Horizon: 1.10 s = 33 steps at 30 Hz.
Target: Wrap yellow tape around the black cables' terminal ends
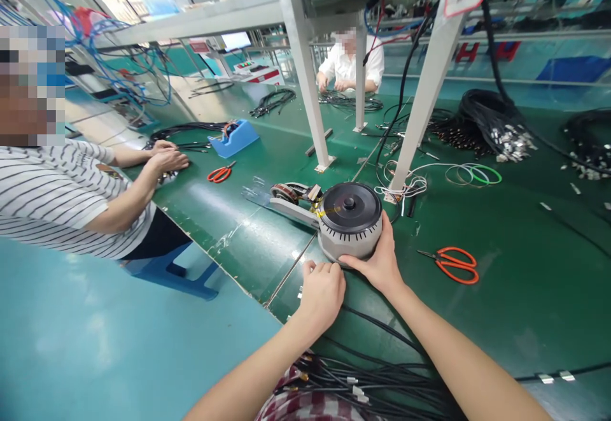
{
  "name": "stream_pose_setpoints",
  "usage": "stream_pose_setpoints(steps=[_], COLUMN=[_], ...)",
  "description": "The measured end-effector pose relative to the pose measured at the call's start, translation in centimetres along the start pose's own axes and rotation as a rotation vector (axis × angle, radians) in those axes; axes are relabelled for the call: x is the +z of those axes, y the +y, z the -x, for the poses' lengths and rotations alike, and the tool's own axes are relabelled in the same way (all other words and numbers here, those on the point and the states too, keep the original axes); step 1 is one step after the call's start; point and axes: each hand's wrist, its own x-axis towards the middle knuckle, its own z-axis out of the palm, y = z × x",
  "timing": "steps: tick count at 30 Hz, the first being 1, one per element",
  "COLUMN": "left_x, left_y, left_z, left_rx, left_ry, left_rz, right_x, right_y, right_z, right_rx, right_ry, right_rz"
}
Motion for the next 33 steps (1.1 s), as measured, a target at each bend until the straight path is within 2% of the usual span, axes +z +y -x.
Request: stream_pose_setpoints(steps=[2,5,8,10,17,19,24,26,33], left_x=[-0.3,-1.1,-1.5,-1.4,-0.2,-0.4,-1.4,-1.3,0.0], left_y=[-0.2,-1.8,-3.6,-3.9,-0.6,-0.6,-3.2,-3.5,-0.2], left_z=[0.0,-0.2,-0.5,-0.7,-0.1,-0.1,-0.6,-0.6,0.0], left_rx=[0.018,0.027,-0.026,-0.049,0.019,0.022,-0.009,-0.041,-0.01], left_ry=[-0.005,-0.007,0.004,0.005,-0.003,0.001,0.006,0.01,0.012], left_rz=[-0.003,-0.041,-0.079,-0.088,-0.022,-0.02,-0.08,-0.096,-0.023], right_x=[0.0,-0.1,-0.1,-0.1,0.0,0.0,-0.1,-0.1,0.0], right_y=[-0.1,-0.1,-0.2,-0.2,0.0,0.0,-0.1,-0.1,0.1], right_z=[0.0,0.0,0.0,0.0,0.0,-0.1,-0.1,-0.1,-0.1], right_rx=[-0.003,-0.008,-0.005,-0.002,-0.003,-0.009,-0.018,-0.013,-0.028], right_ry=[-0.004,0.006,0.004,-0.002,0.003,0.0,0.007,0.005,0.004], right_rz=[-0.006,-0.02,-0.032,-0.034,-0.021,-0.018,-0.021,-0.02,0.004])
